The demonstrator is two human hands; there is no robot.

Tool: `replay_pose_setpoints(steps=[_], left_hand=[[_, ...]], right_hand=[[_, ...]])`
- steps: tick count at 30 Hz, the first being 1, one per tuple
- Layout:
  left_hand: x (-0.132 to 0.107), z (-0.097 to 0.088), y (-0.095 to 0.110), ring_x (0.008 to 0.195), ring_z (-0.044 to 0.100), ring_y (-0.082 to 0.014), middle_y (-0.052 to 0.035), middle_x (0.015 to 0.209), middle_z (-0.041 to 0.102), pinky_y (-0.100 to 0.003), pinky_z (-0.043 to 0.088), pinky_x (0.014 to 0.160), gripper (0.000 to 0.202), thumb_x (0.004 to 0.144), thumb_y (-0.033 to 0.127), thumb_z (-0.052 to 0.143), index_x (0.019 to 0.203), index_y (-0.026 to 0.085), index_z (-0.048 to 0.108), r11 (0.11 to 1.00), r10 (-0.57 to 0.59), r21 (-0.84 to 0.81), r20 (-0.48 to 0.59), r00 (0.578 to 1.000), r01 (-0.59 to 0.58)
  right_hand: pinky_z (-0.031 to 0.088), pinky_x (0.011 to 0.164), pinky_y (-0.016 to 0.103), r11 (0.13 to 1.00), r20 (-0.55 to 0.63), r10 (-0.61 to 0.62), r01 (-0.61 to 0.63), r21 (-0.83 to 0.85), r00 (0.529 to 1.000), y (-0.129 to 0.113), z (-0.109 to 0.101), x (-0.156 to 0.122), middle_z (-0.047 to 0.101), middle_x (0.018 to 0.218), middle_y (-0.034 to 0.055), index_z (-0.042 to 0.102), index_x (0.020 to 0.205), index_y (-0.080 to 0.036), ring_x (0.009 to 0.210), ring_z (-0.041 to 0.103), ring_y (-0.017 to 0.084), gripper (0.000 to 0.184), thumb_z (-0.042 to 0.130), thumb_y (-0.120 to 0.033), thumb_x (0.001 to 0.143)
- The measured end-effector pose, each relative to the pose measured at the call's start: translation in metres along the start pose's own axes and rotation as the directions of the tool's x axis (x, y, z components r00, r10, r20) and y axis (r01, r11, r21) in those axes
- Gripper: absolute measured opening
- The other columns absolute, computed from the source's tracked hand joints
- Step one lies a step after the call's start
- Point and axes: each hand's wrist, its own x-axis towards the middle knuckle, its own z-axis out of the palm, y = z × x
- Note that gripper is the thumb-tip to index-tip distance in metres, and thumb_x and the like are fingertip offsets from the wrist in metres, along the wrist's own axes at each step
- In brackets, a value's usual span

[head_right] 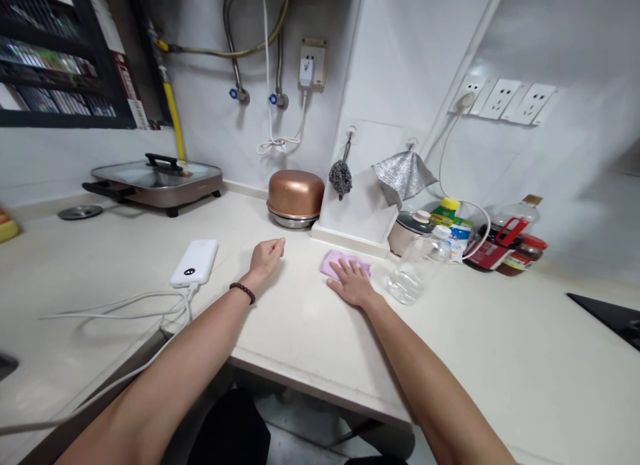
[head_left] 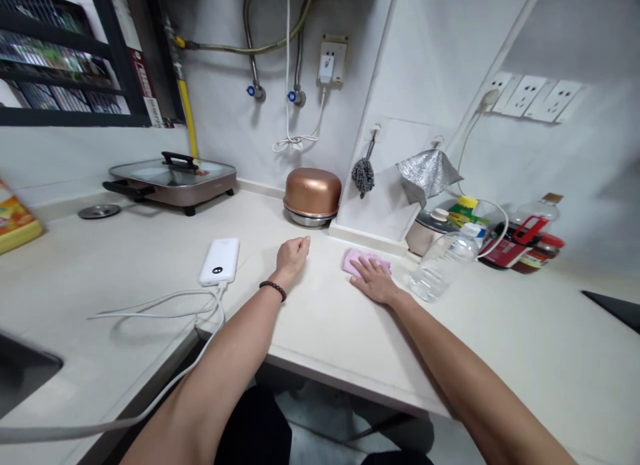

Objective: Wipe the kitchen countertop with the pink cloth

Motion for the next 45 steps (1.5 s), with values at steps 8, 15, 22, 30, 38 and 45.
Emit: replay_pose_setpoints(steps=[8, 15, 22, 30, 38, 45], left_hand=[[-0.002, -0.004, 0.003, 0.053, 0.045, -0.0154, 0.0005, 0.048, 0.046, -0.029, 0.026, 0.056, 0.049, 0.090, 0.051, 0.037, 0.051, 0.022, 0.042, 1.000, -0.003, -0.025, -0.006, 1.000, 0.002], [-0.003, -0.004, 0.008, 0.053, 0.045, -0.0146, 0.0006, 0.049, 0.046, -0.029, 0.027, 0.057, 0.049, 0.090, 0.051, 0.035, 0.052, 0.021, 0.043, 0.999, 0.003, -0.048, 0.031, 1.000, -0.002], [-0.003, -0.004, 0.009, 0.054, 0.045, -0.0139, 0.0008, 0.050, 0.046, -0.028, 0.027, 0.057, 0.050, 0.091, 0.052, 0.035, 0.053, 0.020, 0.043, 0.999, 0.010, -0.049, 0.041, 0.999, -0.008], [0.000, -0.002, 0.009, 0.054, 0.044, -0.0138, 0.0005, 0.050, 0.047, -0.028, 0.026, 0.057, 0.051, 0.092, 0.051, 0.035, 0.053, 0.020, 0.045, 1.000, 0.013, -0.011, 0.055, 0.998, -0.013], [0.001, -0.004, 0.009, 0.056, 0.046, -0.0147, -0.0007, 0.051, 0.050, -0.028, 0.027, 0.057, 0.050, 0.093, 0.049, 0.036, 0.053, 0.020, 0.046, 1.000, -0.009, -0.009, 0.056, 0.998, 0.010], [0.000, -0.006, 0.005, 0.054, 0.044, -0.0145, 0.0003, 0.049, 0.046, -0.028, 0.027, 0.057, 0.050, 0.092, 0.049, 0.036, 0.052, 0.021, 0.044, 1.000, -0.029, -0.005, 0.029, 0.999, 0.029]], right_hand=[[0.007, 0.119, 0.060, 0.913, 0.104, -0.403, 0.391, 0.117, 0.909, -0.065, -0.008, -0.116, 0.010, 0.165, 0.0042, 0.019, 0.157, -0.035, 0.151, 0.001, 0.035, 0.075, 0.038, -0.069, 0.094], [0.005, 0.120, 0.058, 0.883, 0.180, -0.464, 0.438, 0.166, 0.867, -0.063, -0.012, -0.130, 0.008, 0.166, 0.0001, 0.017, 0.157, -0.039, 0.151, 0.000, 0.033, 0.066, 0.033, -0.064, 0.098], [0.006, 0.120, 0.055, 0.972, 0.149, -0.237, 0.232, 0.049, 0.960, -0.041, -0.005, -0.017, 0.009, 0.166, 0.0000, 0.018, 0.157, -0.037, 0.151, 0.002, 0.033, 0.071, 0.022, -0.071, 0.095], [0.006, 0.121, 0.051, 0.998, 0.135, 0.050, -0.047, -0.031, 0.990, -0.034, -0.006, 0.083, 0.006, 0.166, -0.0009, 0.015, 0.158, -0.035, 0.152, 0.004, 0.032, 0.073, 0.016, -0.071, 0.095], [0.003, 0.120, 0.055, 0.986, 0.154, -0.166, 0.166, 0.013, 0.974, -0.069, -0.005, 0.047, 0.004, 0.166, 0.0007, 0.016, 0.158, -0.035, 0.151, -0.001, 0.034, 0.077, 0.023, -0.075, 0.092], [0.001, 0.120, 0.056, 0.820, 0.169, -0.571, 0.545, 0.174, 0.804, -0.114, -0.009, -0.068, 0.008, 0.166, 0.0026, 0.019, 0.157, -0.034, 0.151, -0.003, 0.033, 0.078, 0.036, -0.073, 0.092]])
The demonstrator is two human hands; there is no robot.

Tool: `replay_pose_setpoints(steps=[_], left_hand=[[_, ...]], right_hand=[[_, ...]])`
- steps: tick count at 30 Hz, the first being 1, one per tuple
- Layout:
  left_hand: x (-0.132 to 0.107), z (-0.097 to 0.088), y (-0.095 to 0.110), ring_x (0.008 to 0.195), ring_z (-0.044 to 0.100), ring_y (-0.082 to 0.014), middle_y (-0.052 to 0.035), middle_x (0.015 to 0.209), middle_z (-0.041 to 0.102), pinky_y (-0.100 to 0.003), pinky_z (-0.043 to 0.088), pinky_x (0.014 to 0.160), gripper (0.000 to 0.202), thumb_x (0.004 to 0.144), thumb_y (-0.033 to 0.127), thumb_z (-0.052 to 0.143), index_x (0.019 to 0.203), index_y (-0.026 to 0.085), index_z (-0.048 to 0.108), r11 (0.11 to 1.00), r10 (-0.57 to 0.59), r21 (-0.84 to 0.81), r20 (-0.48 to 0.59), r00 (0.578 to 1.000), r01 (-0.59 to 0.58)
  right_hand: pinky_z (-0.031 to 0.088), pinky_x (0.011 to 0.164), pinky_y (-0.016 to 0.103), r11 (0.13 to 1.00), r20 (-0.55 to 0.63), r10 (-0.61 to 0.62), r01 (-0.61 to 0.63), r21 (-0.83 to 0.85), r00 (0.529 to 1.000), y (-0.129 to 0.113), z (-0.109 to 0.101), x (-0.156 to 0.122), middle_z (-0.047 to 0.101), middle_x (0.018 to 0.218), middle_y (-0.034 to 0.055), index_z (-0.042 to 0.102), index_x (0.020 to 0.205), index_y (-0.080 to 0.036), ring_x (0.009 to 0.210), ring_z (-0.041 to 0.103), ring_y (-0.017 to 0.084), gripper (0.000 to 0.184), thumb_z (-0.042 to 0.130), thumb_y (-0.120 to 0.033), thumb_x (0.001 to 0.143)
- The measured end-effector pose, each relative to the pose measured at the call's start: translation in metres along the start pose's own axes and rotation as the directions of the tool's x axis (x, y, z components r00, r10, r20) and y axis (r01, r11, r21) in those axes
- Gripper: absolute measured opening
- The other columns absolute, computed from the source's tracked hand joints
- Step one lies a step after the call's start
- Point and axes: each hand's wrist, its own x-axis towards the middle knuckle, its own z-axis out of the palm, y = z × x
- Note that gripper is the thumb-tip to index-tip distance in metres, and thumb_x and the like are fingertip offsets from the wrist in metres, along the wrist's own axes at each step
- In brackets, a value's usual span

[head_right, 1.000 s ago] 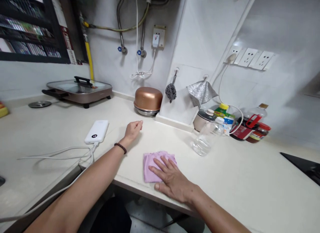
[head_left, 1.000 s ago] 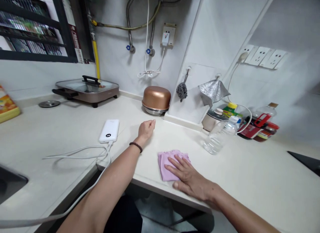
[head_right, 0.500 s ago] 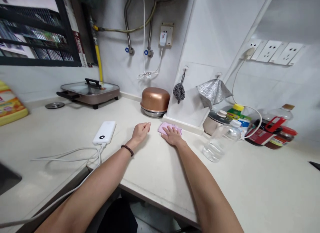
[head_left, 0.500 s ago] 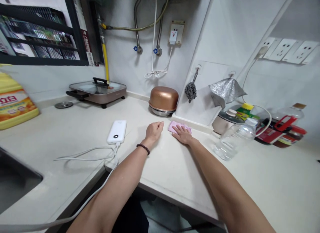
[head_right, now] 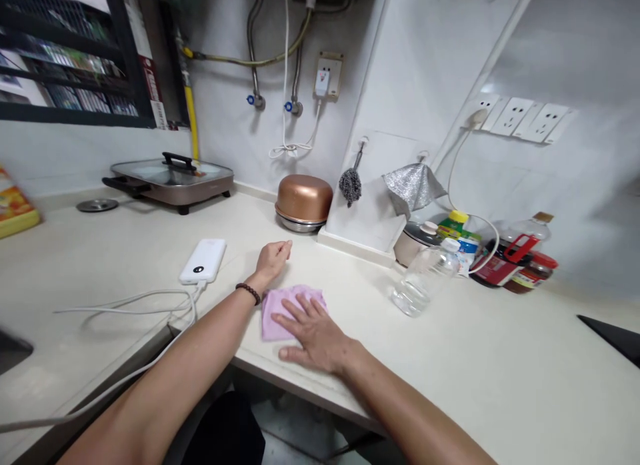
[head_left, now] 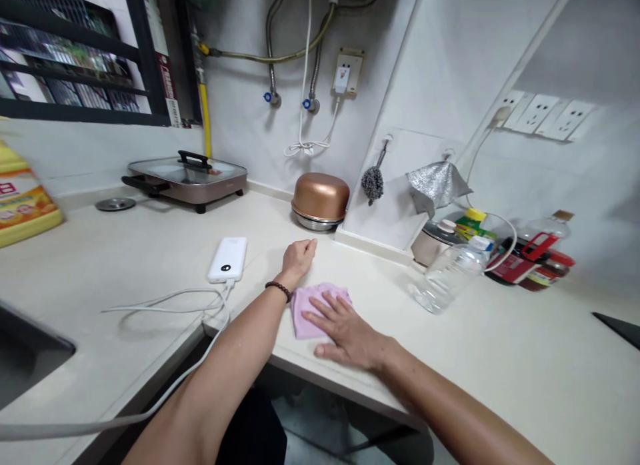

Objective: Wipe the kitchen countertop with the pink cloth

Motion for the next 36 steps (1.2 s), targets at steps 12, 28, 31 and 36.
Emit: replay_pose_setpoints(steps=[12, 28, 31, 36], left_hand=[[-0.007, 0.004, 0.006, 0.053, 0.041, -0.0143, 0.0009, 0.049, 0.045, -0.029, 0.026, 0.056, 0.049, 0.091, 0.050, 0.036, 0.053, 0.021, 0.044, 0.999, 0.038, -0.008, 0.068, 0.997, -0.038], [0.000, 0.003, 0.001, 0.054, 0.041, -0.0144, 0.0008, 0.050, 0.043, -0.029, 0.026, 0.056, 0.049, 0.090, 0.051, 0.035, 0.052, 0.021, 0.043, 1.000, 0.009, 0.012, 0.085, 0.996, -0.010], [0.000, 0.002, 0.000, 0.054, 0.043, -0.0148, 0.0001, 0.051, 0.046, -0.028, 0.026, 0.056, 0.049, 0.091, 0.051, 0.035, 0.053, 0.021, 0.044, 1.000, 0.011, 0.023, 0.082, 0.997, -0.013], [0.000, 0.000, -0.002, 0.055, 0.044, -0.0153, -0.0004, 0.051, 0.049, -0.028, 0.027, 0.056, 0.049, 0.090, 0.051, 0.035, 0.052, 0.021, 0.044, 1.000, -0.004, 0.021, 0.083, 0.997, 0.002]], right_hand=[[0.011, 0.121, 0.056, 0.909, -0.166, 0.405, -0.415, -0.028, 0.899, 0.085, 0.010, -0.115, 0.013, 0.165, -0.0009, 0.021, 0.156, -0.038, 0.152, 0.006, 0.030, 0.064, 0.028, -0.064, 0.098], [0.012, 0.120, 0.053, 0.705, -0.206, 0.677, -0.703, -0.092, 0.706, 0.186, -0.023, -0.006, 0.013, 0.166, 0.0022, 0.022, 0.157, -0.032, 0.151, 0.010, 0.033, 0.073, 0.019, -0.071, 0.095], [0.012, 0.119, 0.055, 0.745, -0.210, 0.635, -0.661, -0.087, 0.743, 0.169, -0.016, -0.015, 0.013, 0.166, 0.0028, 0.021, 0.157, -0.032, 0.151, 0.008, 0.035, 0.074, 0.021, -0.072, 0.095], [0.011, 0.120, 0.056, 0.879, -0.187, 0.447, -0.468, -0.092, 0.875, 0.113, -0.003, -0.055, 0.014, 0.165, 0.0012, 0.021, 0.157, -0.035, 0.151, 0.007, 0.033, 0.071, 0.028, -0.069, 0.096]])
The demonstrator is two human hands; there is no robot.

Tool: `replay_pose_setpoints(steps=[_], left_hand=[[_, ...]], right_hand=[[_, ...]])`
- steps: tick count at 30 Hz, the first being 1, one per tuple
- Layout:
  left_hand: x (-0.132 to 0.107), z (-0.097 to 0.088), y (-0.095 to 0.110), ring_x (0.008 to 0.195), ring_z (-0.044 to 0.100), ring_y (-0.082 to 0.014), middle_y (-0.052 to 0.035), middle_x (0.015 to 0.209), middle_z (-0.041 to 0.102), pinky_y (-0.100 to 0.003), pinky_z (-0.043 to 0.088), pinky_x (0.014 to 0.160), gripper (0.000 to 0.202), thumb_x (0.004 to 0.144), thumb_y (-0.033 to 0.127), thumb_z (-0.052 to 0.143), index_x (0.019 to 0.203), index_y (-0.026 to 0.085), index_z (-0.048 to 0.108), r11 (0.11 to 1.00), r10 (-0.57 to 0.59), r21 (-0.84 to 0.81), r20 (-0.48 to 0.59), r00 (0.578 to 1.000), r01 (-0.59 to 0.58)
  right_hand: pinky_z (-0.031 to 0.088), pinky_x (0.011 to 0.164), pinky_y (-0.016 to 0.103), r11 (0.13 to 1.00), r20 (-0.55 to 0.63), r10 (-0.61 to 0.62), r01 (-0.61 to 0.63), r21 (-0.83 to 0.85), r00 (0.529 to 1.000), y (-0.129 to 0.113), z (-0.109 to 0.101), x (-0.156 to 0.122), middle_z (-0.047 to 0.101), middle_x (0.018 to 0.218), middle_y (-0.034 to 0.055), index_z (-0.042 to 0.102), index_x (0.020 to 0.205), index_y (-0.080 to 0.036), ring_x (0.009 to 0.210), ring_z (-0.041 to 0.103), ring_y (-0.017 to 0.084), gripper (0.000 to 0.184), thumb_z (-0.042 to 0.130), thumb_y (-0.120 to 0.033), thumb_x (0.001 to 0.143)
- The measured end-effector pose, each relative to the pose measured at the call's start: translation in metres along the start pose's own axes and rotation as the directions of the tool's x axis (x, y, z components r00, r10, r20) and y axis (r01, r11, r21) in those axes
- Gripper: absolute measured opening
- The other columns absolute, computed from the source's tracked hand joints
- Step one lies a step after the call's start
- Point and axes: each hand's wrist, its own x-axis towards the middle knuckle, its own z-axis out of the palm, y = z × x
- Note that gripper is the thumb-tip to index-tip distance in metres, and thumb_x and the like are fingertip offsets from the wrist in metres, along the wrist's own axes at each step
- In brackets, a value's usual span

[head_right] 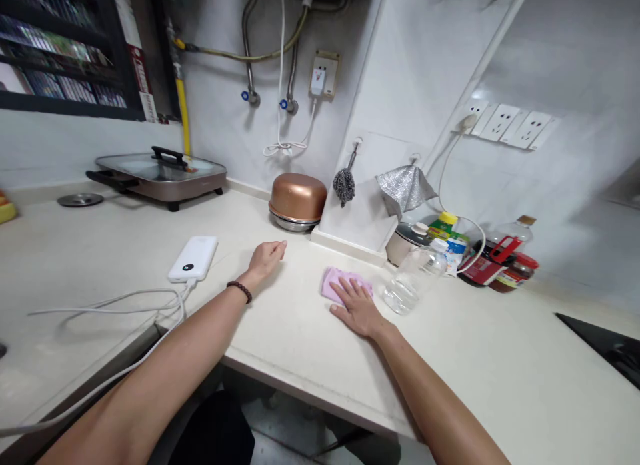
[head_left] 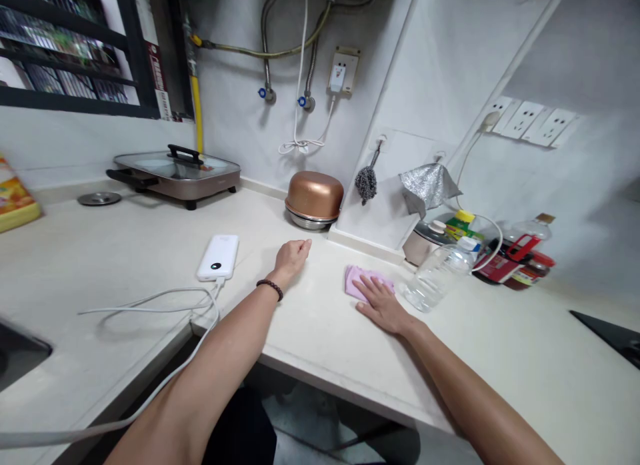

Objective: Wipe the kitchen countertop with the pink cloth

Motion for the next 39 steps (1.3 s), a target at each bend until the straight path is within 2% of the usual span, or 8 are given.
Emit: replay_pose_setpoints(steps=[6, 13, 16, 20, 26, 29, 35, 39], left_hand=[[-0.002, -0.002, -0.002, 0.055, 0.045, -0.0160, -0.0002, 0.048, 0.046, -0.029, 0.026, 0.056, 0.049, 0.090, 0.051, 0.036, 0.051, 0.022, 0.044, 1.000, 0.008, 0.003, -0.035, 0.999, -0.008], [-0.001, -0.001, -0.001, 0.054, 0.045, -0.0169, -0.0006, 0.047, 0.046, -0.030, 0.026, 0.056, 0.050, 0.090, 0.052, 0.035, 0.051, 0.022, 0.047, 1.000, 0.001, 0.010, -0.041, 0.999, -0.001], [-0.001, 0.000, -0.001, 0.054, 0.045, -0.0169, -0.0003, 0.047, 0.046, -0.030, 0.025, 0.056, 0.049, 0.089, 0.052, 0.036, 0.051, 0.022, 0.047, 1.000, -0.009, 0.019, -0.043, 0.999, 0.010], [0.000, 0.001, -0.002, 0.055, 0.046, -0.0172, -0.0008, 0.048, 0.048, -0.030, 0.026, 0.056, 0.049, 0.089, 0.051, 0.037, 0.051, 0.022, 0.047, 0.999, -0.029, 0.022, -0.048, 0.998, 0.030], [0.001, 0.000, -0.002, 0.056, 0.046, -0.0171, -0.0011, 0.048, 0.048, -0.029, 0.026, 0.057, 0.050, 0.089, 0.052, 0.035, 0.051, 0.022, 0.046, 0.999, -0.028, 0.017, -0.033, 0.999, 0.029], [0.000, 0.000, -0.002, 0.055, 0.045, -0.0161, -0.0005, 0.048, 0.047, -0.029, 0.025, 0.056, 0.050, 0.090, 0.052, 0.035, 0.051, 0.022, 0.045, 1.000, -0.011, 0.012, -0.034, 0.999, 0.011], [0.000, -0.002, 0.000, 0.055, 0.044, -0.0153, 0.0000, 0.050, 0.047, -0.029, 0.024, 0.056, 0.048, 0.090, 0.051, 0.036, 0.053, 0.021, 0.045, 1.000, -0.001, -0.002, -0.033, 0.999, 0.001], [-0.001, -0.003, 0.001, 0.055, 0.045, -0.0154, 0.0000, 0.050, 0.048, -0.029, 0.025, 0.056, 0.049, 0.091, 0.051, 0.036, 0.053, 0.021, 0.045, 1.000, -0.002, -0.001, -0.038, 0.999, 0.002]], right_hand=[[0.008, 0.121, 0.057, 0.992, 0.044, -0.086, 0.081, 0.100, 0.995, -0.001, -0.006, -0.114, 0.012, 0.164, -0.0038, 0.022, 0.156, -0.040, 0.152, 0.004, 0.029, 0.063, 0.036, -0.061, 0.097], [0.028, 0.117, 0.059, 0.921, -0.199, 0.326, -0.263, 0.288, 0.924, 0.090, 0.005, -0.200, 0.048, 0.150, 0.0053, 0.058, 0.137, -0.034, 0.142, 0.037, 0.035, 0.055, 0.051, -0.061, 0.089], [0.044, 0.106, 0.055, 0.802, -0.366, 0.558, -0.370, 0.469, 0.745, 0.113, -0.005, -0.188, 0.064, 0.131, 0.0115, 0.060, 0.132, -0.026, 0.123, 0.058, 0.036, 0.065, 0.062, -0.065, 0.079], [0.042, 0.108, 0.052, 0.763, -0.590, 0.631, -0.266, 0.589, 0.505, 0.117, -0.028, -0.130, 0.048, 0.147, 0.0152, 0.030, 0.153, -0.022, 0.132, 0.049, 0.035, 0.109, 0.076, -0.065, 0.064], [0.048, 0.098, 0.048, 0.688, -0.591, 0.664, -0.066, 0.722, 0.458, 0.109, -0.048, -0.043, 0.054, 0.138, 0.0164, 0.025, 0.152, -0.020, 0.120, 0.057, 0.032, 0.112, 0.077, -0.062, 0.062], [0.052, 0.089, 0.046, 0.748, -0.626, 0.595, -0.064, 0.660, 0.504, 0.097, -0.057, -0.023, 0.061, 0.124, 0.0141, 0.032, 0.146, -0.019, 0.105, 0.063, 0.030, 0.102, 0.076, -0.060, 0.064], [0.039, 0.097, 0.051, 0.971, -0.505, 0.153, -0.224, -0.083, 0.849, 0.050, -0.073, -0.011, 0.060, 0.124, 0.0121, 0.041, 0.143, -0.028, 0.114, 0.054, 0.038, 0.082, 0.073, -0.045, 0.069], [0.040, 0.094, 0.048, 0.947, -0.448, 0.126, -0.241, -0.210, 0.885, 0.039, -0.065, -0.016, 0.060, 0.122, 0.0115, 0.039, 0.143, -0.028, 0.111, 0.054, 0.036, 0.080, 0.070, -0.043, 0.071]])
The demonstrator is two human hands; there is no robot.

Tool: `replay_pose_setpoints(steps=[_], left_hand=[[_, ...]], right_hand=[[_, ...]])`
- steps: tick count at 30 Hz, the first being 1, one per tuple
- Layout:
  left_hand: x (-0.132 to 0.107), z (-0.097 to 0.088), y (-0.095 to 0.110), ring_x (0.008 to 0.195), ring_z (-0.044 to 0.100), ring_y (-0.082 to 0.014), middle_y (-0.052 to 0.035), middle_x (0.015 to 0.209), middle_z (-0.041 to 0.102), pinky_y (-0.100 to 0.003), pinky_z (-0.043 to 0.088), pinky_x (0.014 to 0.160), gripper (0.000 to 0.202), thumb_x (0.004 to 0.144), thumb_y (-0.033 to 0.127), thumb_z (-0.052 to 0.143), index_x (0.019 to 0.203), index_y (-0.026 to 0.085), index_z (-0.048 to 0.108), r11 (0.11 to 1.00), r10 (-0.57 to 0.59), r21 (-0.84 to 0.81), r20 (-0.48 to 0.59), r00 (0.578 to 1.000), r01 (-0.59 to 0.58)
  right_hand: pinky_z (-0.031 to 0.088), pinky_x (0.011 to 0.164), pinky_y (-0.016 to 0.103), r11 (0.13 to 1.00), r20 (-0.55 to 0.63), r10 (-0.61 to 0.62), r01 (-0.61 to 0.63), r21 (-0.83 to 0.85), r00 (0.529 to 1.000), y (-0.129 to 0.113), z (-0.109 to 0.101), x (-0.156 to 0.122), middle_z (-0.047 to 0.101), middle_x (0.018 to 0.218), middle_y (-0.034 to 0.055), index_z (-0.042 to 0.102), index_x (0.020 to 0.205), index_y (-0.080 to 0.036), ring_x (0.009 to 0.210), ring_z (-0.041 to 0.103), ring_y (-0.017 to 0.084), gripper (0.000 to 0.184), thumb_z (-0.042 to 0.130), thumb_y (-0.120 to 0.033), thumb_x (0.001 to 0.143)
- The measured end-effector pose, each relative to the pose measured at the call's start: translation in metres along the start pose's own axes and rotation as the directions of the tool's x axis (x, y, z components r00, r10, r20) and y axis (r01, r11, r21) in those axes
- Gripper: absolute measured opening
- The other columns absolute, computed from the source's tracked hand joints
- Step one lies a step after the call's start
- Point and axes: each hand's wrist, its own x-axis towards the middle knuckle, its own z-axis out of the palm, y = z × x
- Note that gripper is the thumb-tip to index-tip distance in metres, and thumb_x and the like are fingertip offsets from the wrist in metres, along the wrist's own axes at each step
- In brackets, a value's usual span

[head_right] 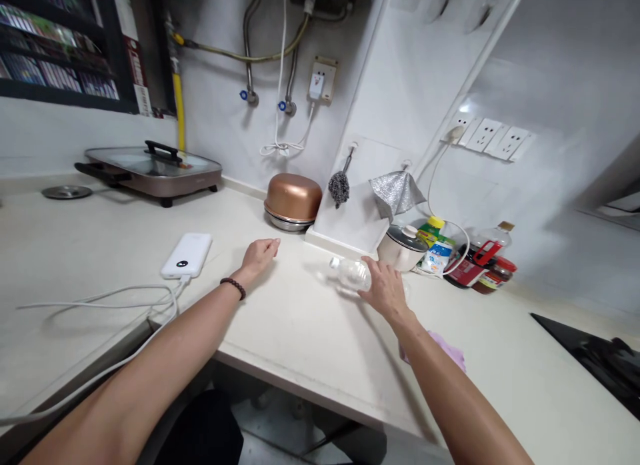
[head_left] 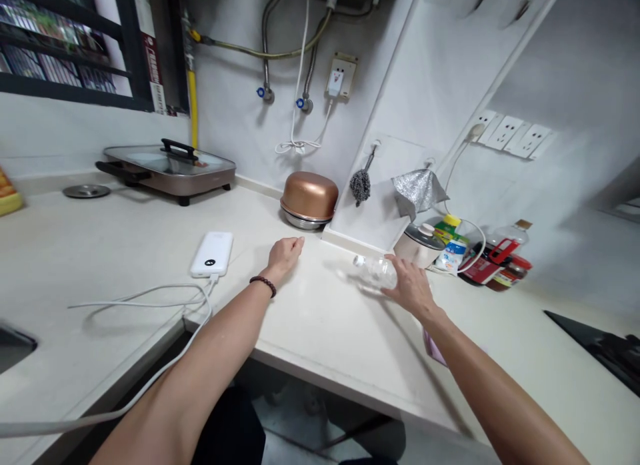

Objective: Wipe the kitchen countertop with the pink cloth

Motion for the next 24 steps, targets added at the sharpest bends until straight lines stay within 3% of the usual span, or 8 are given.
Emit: replay_pose_setpoints(steps=[7, 13, 17, 19, 21, 24], left_hand=[[0.001, 0.002, -0.003, 0.053, 0.043, -0.0148, 0.0005, 0.049, 0.046, -0.029, 0.023, 0.055, 0.050, 0.091, 0.052, 0.035, 0.053, 0.021, 0.044, 1.000, 0.025, 0.006, -0.005, 1.000, -0.025], [0.002, 0.004, -0.005, 0.054, 0.043, -0.0147, 0.0007, 0.048, 0.045, -0.029, 0.024, 0.056, 0.050, 0.091, 0.052, 0.036, 0.053, 0.020, 0.046, 0.999, 0.008, 0.032, 0.000, 1.000, -0.008], [0.002, 0.004, -0.006, 0.053, 0.043, -0.0142, 0.0009, 0.048, 0.044, -0.029, 0.023, 0.056, 0.050, 0.091, 0.052, 0.036, 0.053, 0.020, 0.046, 0.999, 0.006, 0.036, -0.008, 1.000, -0.006], [0.002, 0.004, -0.006, 0.053, 0.043, -0.0142, 0.0007, 0.048, 0.045, -0.029, 0.023, 0.056, 0.051, 0.091, 0.052, 0.036, 0.053, 0.020, 0.046, 0.999, 0.009, 0.034, -0.010, 1.000, -0.008], [0.002, 0.003, -0.006, 0.053, 0.043, -0.0144, 0.0005, 0.048, 0.045, -0.029, 0.024, 0.056, 0.051, 0.091, 0.052, 0.036, 0.053, 0.020, 0.046, 0.999, 0.011, 0.033, -0.006, 1.000, -0.010], [0.002, 0.003, -0.004, 0.053, 0.043, -0.0146, 0.0003, 0.048, 0.046, -0.029, 0.024, 0.056, 0.051, 0.091, 0.052, 0.036, 0.053, 0.020, 0.046, 0.999, 0.010, 0.032, -0.004, 1.000, -0.010]], right_hand=[[0.042, 0.089, 0.045, 0.997, -0.095, 0.057, -0.061, -0.040, 0.994, 0.034, 0.002, -0.014, 0.061, 0.118, 0.0121, 0.040, 0.143, -0.025, 0.104, 0.057, 0.035, 0.079, 0.071, -0.044, 0.073], [0.044, 0.087, 0.043, 0.997, -0.136, -0.032, 0.022, -0.075, 0.990, 0.031, -0.002, -0.012, 0.062, 0.118, 0.0110, 0.042, 0.141, -0.025, 0.101, 0.058, 0.033, 0.078, 0.074, -0.042, 0.072], [0.046, 0.088, 0.043, 0.992, -0.218, 0.103, -0.084, 0.093, 0.971, 0.046, 0.002, -0.015, 0.062, 0.122, 0.0108, 0.044, 0.139, -0.025, 0.105, 0.059, 0.032, 0.080, 0.076, -0.048, 0.070], [0.048, 0.087, 0.042, 0.958, -0.252, 0.216, -0.155, 0.241, 0.943, 0.063, 0.003, -0.018, 0.061, 0.125, 0.0108, 0.043, 0.139, -0.025, 0.106, 0.060, 0.031, 0.085, 0.076, -0.053, 0.067], [0.050, 0.083, 0.041, 0.878, -0.269, 0.376, -0.248, 0.408, 0.887, 0.081, 0.005, -0.023, 0.061, 0.125, 0.0116, 0.040, 0.141, -0.023, 0.103, 0.061, 0.029, 0.093, 0.077, -0.059, 0.064], [0.050, 0.083, 0.042, 0.710, -0.293, 0.621, -0.363, 0.603, 0.727, 0.109, 0.008, -0.032, 0.064, 0.119, 0.0127, 0.039, 0.140, -0.019, 0.099, 0.063, 0.028, 0.103, 0.080, -0.062, 0.057]])
